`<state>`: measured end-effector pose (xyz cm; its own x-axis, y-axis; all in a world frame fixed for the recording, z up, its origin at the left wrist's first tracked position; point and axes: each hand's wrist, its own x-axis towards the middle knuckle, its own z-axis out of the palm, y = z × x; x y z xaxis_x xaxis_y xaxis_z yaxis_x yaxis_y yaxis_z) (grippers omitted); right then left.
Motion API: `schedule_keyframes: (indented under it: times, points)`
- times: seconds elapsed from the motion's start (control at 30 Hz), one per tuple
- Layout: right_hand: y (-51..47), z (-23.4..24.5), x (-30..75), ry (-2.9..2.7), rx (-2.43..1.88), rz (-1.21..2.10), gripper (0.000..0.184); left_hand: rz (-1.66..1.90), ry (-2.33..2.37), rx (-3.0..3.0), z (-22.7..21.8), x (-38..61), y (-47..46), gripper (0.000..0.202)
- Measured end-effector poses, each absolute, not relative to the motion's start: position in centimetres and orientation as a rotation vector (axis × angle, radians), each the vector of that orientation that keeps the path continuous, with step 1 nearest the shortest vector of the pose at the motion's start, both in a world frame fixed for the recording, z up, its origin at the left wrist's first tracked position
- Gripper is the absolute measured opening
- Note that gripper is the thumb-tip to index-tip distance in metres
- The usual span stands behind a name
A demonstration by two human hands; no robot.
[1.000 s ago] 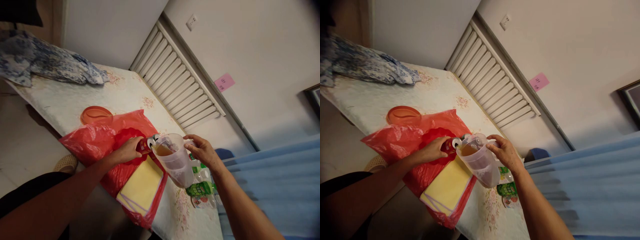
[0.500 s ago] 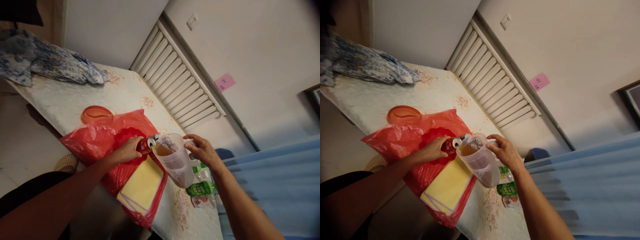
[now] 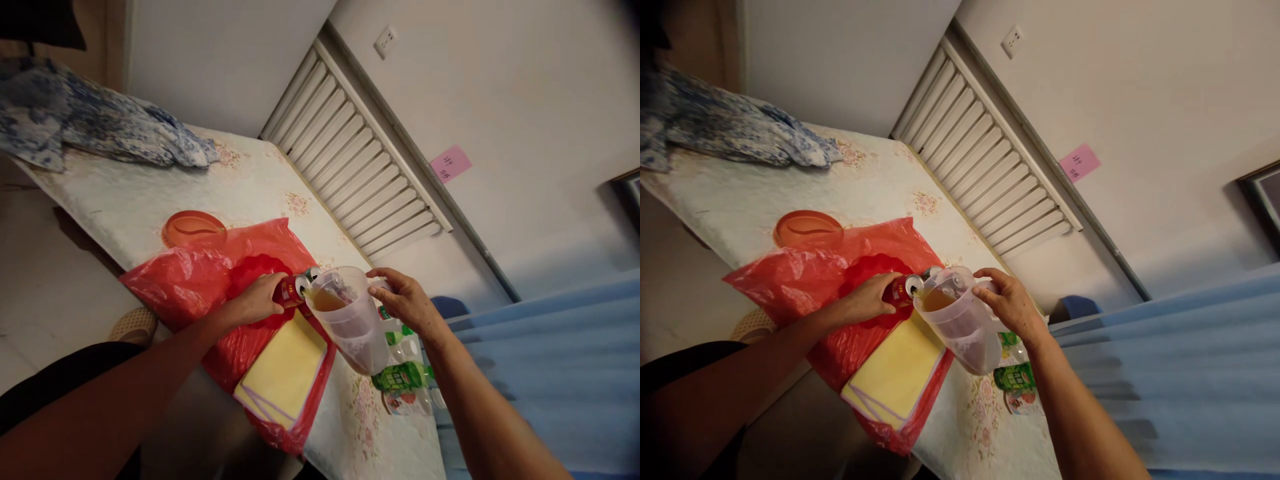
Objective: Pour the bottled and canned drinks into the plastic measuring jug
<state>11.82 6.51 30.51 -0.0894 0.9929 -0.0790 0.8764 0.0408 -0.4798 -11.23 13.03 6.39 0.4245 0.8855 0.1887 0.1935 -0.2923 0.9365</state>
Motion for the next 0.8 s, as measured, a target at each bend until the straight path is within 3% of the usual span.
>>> schedule_keyframes:
  times: [0.8]
  points:
    - [6.50, 30.66, 11.87, -2.070, -1.924, 0.592, 0.043, 0.908, 0.979, 1.761, 6.33, -11.19, 13.08, 0.054]
